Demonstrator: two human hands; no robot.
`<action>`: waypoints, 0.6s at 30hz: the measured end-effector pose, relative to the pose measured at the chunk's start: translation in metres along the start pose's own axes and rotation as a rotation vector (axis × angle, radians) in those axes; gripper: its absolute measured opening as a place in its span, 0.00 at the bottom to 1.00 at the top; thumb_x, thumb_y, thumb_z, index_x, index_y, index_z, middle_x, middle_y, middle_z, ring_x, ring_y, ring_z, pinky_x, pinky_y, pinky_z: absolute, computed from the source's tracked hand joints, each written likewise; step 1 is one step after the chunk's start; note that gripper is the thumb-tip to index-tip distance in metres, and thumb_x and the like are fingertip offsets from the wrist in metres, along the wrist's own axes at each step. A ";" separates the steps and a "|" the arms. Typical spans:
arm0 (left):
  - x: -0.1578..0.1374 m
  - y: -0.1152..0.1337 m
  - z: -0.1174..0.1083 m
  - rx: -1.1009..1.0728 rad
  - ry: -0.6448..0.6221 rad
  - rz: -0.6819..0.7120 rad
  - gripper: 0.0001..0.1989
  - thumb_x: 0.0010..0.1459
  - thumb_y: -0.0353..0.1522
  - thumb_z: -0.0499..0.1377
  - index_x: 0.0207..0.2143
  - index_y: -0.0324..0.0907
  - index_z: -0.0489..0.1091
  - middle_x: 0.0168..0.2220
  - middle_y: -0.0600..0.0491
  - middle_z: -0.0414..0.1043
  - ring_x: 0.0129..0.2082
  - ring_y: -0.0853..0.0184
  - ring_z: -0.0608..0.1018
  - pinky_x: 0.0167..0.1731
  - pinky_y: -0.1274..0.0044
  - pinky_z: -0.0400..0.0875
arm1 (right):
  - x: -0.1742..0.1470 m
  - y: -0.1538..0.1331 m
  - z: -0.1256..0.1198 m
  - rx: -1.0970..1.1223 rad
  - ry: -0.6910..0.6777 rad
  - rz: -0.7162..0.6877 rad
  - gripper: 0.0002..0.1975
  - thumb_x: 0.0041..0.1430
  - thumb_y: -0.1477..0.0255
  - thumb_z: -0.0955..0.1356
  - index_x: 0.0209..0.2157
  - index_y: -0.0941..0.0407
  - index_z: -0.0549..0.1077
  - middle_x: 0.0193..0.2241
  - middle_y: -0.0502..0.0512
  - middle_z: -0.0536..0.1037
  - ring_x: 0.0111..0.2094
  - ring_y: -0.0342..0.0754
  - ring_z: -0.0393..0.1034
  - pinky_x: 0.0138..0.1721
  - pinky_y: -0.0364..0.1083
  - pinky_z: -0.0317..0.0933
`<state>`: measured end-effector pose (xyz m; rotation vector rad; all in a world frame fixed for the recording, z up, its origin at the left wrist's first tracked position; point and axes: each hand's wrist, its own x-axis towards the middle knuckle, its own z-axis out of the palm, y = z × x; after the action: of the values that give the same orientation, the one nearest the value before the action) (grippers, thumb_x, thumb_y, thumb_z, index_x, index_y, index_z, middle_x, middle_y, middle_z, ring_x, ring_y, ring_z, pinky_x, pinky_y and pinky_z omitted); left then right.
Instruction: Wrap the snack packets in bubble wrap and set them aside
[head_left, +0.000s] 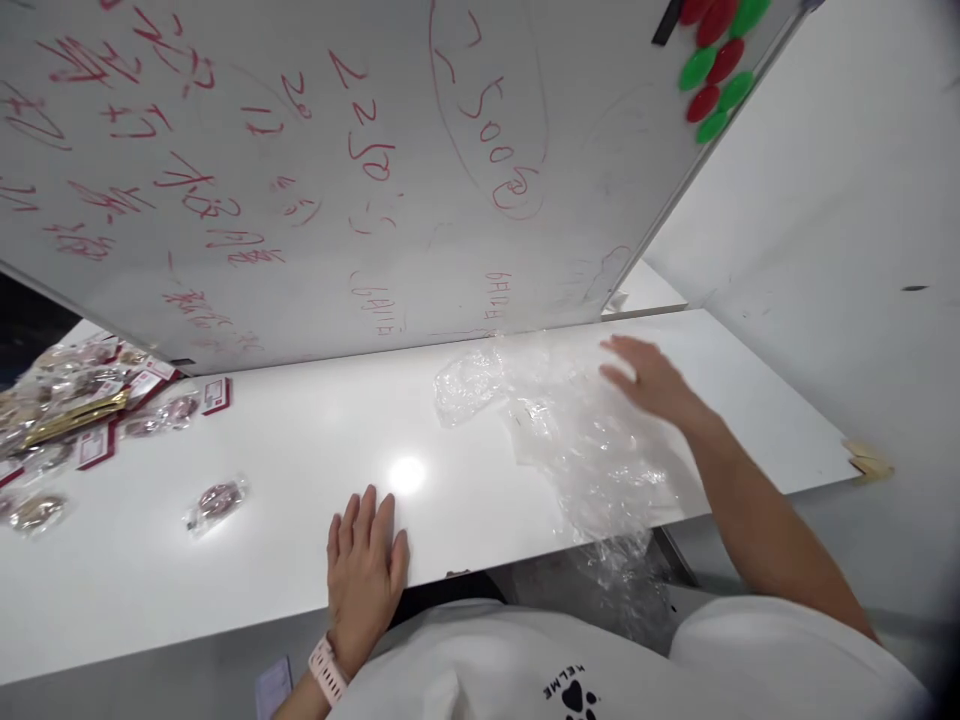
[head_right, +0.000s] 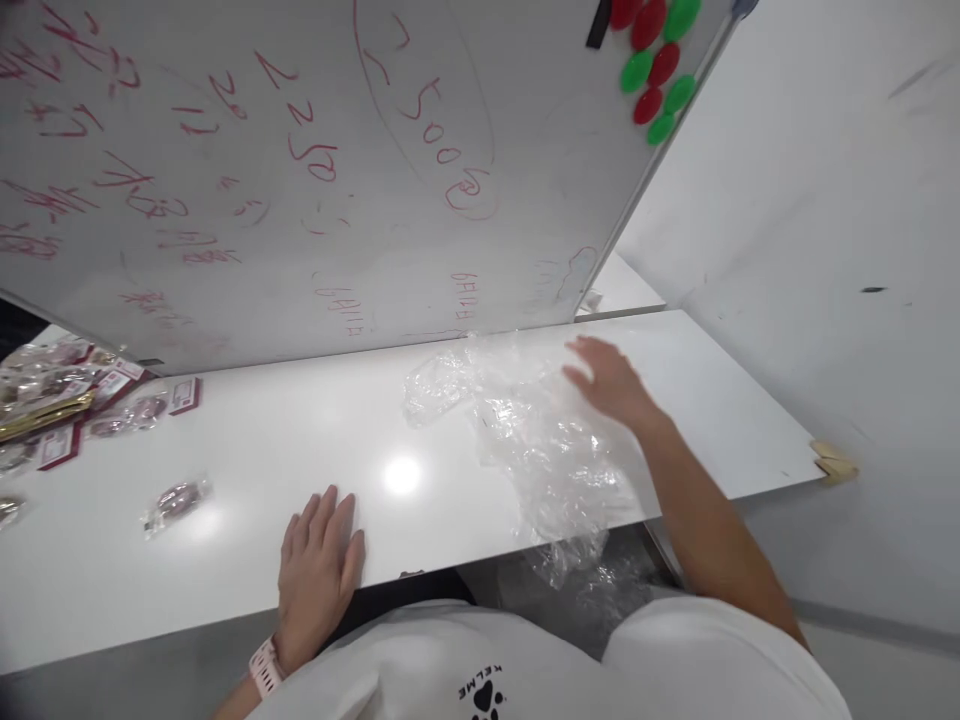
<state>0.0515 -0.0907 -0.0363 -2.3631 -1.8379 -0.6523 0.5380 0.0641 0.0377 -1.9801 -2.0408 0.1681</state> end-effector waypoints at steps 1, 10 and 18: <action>-0.001 0.000 0.000 -0.003 0.000 0.000 0.26 0.64 0.34 0.54 0.64 0.43 0.61 0.65 0.41 0.61 0.68 0.48 0.58 0.65 0.53 0.53 | -0.024 -0.023 0.010 0.028 -0.105 -0.060 0.33 0.65 0.48 0.57 0.67 0.45 0.59 0.69 0.53 0.56 0.69 0.60 0.49 0.67 0.63 0.46; -0.004 -0.002 -0.005 -0.057 -0.028 0.011 0.23 0.66 0.36 0.51 0.61 0.42 0.65 0.65 0.41 0.61 0.68 0.46 0.58 0.64 0.51 0.54 | -0.097 -0.110 0.090 0.231 -0.121 0.062 0.30 0.68 0.52 0.52 0.65 0.47 0.64 0.69 0.52 0.56 0.71 0.54 0.42 0.70 0.61 0.38; -0.008 -0.007 -0.006 -0.080 -0.028 0.037 0.23 0.67 0.37 0.50 0.61 0.40 0.65 0.65 0.40 0.61 0.67 0.45 0.59 0.64 0.50 0.53 | -0.084 -0.103 0.052 0.336 -0.351 0.060 0.36 0.55 0.42 0.64 0.60 0.44 0.70 0.69 0.50 0.54 0.70 0.61 0.44 0.68 0.57 0.48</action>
<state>0.0419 -0.0980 -0.0350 -2.4622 -1.8076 -0.7050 0.4257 -0.0184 0.0070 -1.8983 -1.9829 0.8655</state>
